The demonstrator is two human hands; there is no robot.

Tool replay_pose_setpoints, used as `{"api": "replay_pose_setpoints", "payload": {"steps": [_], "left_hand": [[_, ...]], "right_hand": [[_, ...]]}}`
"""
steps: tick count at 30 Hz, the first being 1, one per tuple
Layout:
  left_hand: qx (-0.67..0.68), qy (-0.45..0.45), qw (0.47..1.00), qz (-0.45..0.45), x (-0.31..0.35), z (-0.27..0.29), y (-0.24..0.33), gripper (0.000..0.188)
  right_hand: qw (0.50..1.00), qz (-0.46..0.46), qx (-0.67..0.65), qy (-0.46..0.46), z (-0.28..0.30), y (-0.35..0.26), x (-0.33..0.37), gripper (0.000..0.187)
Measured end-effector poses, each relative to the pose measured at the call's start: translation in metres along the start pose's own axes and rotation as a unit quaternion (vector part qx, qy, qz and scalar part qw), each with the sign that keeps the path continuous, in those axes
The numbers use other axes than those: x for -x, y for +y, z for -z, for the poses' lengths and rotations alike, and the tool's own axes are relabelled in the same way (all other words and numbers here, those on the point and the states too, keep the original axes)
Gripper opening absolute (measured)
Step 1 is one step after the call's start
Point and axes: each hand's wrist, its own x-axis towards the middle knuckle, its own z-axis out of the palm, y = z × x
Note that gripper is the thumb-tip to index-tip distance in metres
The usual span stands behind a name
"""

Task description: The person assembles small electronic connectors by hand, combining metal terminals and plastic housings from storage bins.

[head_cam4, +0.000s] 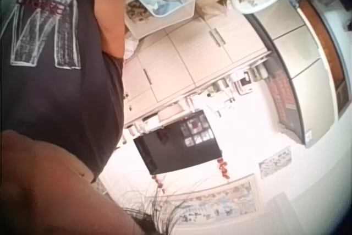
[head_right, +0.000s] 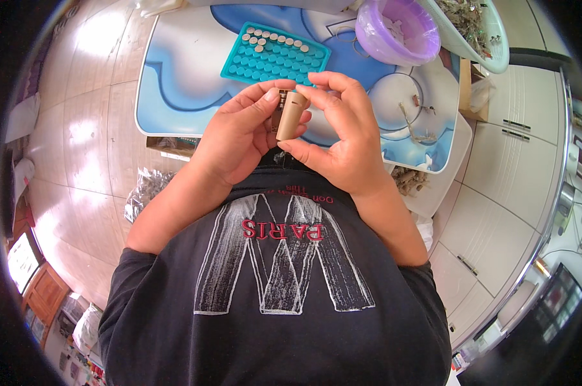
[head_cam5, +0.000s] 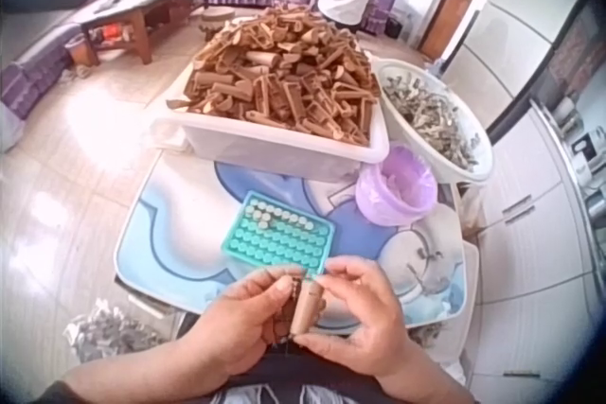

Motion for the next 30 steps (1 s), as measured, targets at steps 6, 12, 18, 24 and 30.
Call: {"api": "replay_pose_setpoints", "payload": {"steps": [6,12,18,24,30], "left_hand": [[0.006,-0.001,1.000,0.008,0.004,-0.007,0.005,0.035],[0.021,0.008,1.000,0.011,0.003,-0.003,0.003,0.038],[0.024,0.005,1.000,0.005,0.003,-0.003,0.003,0.038],[0.003,0.004,1.000,0.010,0.004,-0.005,0.005,0.036],[-0.018,-0.010,1.000,-0.008,0.004,-0.005,0.003,0.039]], "right_hand": [[1.000,0.007,-0.006,0.008,-0.006,0.007,-0.003,0.057],[1.000,0.007,0.006,-0.004,-0.011,0.012,-0.004,0.058],[1.000,0.004,0.009,-0.008,-0.013,0.017,-0.002,0.058],[1.000,-0.002,0.008,-0.009,-0.014,0.016,-0.002,0.058],[1.000,-0.004,0.003,0.000,-0.016,0.018,0.001,0.058]]}}
